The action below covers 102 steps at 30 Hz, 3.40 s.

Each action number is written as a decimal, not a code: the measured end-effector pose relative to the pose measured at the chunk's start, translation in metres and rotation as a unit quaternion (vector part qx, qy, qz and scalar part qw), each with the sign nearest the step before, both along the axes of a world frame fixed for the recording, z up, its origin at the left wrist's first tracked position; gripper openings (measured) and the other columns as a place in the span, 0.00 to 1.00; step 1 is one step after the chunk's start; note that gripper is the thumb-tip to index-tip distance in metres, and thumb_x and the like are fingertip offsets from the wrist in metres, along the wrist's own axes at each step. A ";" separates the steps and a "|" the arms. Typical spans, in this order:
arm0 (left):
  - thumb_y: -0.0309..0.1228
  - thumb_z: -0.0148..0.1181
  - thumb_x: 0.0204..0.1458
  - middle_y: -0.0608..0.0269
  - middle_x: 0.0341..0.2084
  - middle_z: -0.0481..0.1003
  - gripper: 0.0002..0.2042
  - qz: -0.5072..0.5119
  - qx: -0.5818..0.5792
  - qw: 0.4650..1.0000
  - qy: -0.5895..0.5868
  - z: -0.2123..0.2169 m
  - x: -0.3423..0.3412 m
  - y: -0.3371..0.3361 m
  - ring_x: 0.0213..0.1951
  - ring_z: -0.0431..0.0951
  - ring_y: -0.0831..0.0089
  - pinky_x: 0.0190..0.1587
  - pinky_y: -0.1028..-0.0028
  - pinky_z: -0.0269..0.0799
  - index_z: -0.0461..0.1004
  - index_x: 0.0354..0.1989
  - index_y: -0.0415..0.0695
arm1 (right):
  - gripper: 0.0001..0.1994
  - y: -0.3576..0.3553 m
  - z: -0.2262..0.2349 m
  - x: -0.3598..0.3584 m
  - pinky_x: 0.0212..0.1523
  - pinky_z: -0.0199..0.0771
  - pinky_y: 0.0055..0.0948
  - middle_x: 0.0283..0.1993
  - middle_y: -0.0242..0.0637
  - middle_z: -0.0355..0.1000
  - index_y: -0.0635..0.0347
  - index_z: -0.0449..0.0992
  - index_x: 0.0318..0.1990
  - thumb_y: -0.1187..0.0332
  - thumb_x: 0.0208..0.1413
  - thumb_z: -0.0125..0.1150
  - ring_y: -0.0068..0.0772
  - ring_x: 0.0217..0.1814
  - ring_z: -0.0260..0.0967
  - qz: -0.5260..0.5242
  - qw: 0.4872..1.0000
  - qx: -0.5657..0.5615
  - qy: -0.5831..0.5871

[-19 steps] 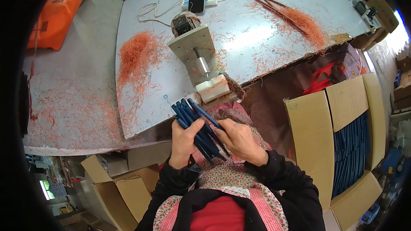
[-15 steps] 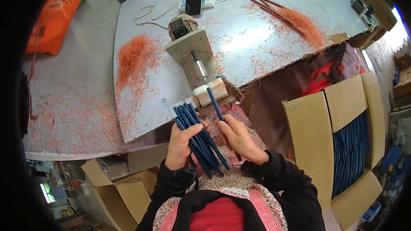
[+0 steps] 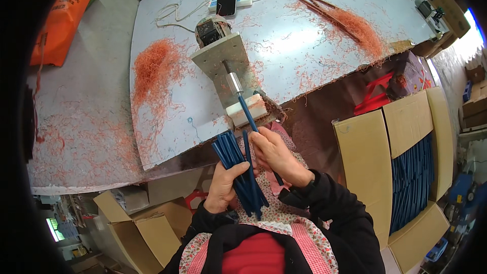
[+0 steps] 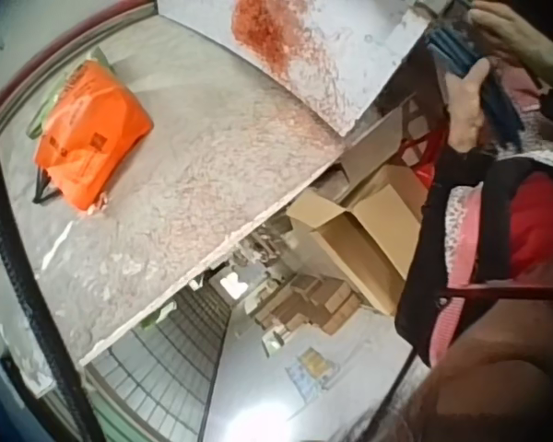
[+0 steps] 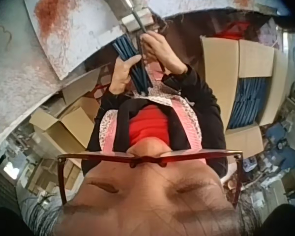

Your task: Bundling multiple blue plastic tubes using a manual machine and placing them into a cardboard box.

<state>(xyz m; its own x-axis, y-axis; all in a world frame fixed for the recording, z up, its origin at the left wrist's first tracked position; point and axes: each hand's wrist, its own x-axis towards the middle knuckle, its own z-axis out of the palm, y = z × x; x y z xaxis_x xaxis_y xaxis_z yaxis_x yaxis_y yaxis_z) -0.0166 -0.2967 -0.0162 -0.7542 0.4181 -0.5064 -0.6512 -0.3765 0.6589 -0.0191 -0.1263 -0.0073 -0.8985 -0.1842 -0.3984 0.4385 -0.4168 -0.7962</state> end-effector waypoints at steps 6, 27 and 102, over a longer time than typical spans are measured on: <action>0.23 0.62 0.49 0.54 0.32 0.78 0.16 0.024 -0.062 0.996 0.063 0.012 -0.006 0.004 0.33 0.81 0.65 0.36 0.69 0.80 0.68 0.46 0.36 | 0.11 0.001 0.007 0.012 0.12 0.47 0.17 0.17 0.20 0.52 0.56 0.66 0.38 0.61 0.67 0.42 0.13 0.13 0.46 -0.007 0.999 -0.004 -0.031; 0.22 0.60 0.50 0.59 0.32 0.78 0.11 -0.024 -0.044 0.993 0.103 0.010 -0.006 0.009 0.33 0.79 0.70 0.40 0.73 0.76 0.74 0.43 0.35 | 0.13 -0.004 0.001 0.038 0.19 0.56 0.19 0.21 0.24 0.64 0.65 0.69 0.50 0.69 0.62 0.52 0.12 0.20 0.57 -0.041 0.989 0.132 0.061; 0.30 0.59 0.56 0.63 0.29 0.77 0.09 0.061 -0.107 0.981 0.150 0.017 -0.036 0.040 0.31 0.77 0.76 0.36 0.76 0.73 0.73 0.41 0.37 | 0.14 0.010 -0.001 0.035 0.22 0.62 0.19 0.25 0.28 0.68 0.64 0.68 0.49 0.73 0.56 0.53 0.15 0.22 0.62 -0.084 0.990 0.080 0.077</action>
